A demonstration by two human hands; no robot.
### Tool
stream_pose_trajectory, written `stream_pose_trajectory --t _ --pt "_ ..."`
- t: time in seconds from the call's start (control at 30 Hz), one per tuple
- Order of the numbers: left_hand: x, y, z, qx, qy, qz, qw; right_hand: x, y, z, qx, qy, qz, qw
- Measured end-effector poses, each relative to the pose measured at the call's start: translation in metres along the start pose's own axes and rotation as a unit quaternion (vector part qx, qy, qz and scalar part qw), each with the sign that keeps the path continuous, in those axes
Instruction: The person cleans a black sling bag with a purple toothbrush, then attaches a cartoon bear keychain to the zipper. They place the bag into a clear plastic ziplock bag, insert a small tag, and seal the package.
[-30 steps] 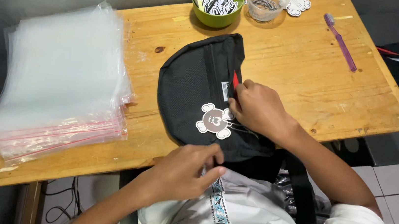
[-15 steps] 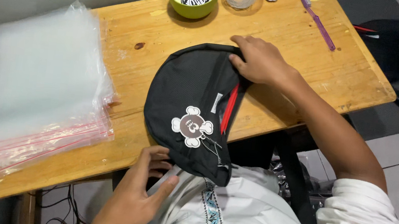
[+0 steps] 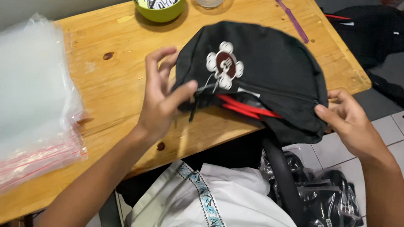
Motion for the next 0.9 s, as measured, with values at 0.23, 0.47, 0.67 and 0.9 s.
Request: stream_pose_trajectory --t 0.23,0.47,0.67,0.9 --pt "0.131 -0.065 -0.086 -0.188 0.134 0.07 0.97 -0.02 0.008 0.045 0.151 0.004 0.151 0.977" --pt "0.168 -0.071 -0.127 0.217 0.05 -0.019 0.975 -0.036 0.005 0.007 -0.117 -0.083 0.215 0.966" --pt "0.087 -0.047 -0.042 0.533 -0.005 -0.211 0.819 -0.056 0.006 -0.043 -0.52 0.023 0.294 0.802" --pt "-0.057 0.087 0.05 0.708 -0.03 -0.12 0.696 -0.045 -0.179 -0.171 -0.439 0.392 0.009 0.808"
Point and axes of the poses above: each hand's wrist, its own x-axis towards the middle knuckle, its own y-axis out of the back of the hand, z = x × y, the point moved 6 cm from there along x, towards the middle knuckle, and after that the axes turned 6 degrees about -x, right-handed, at the moved point
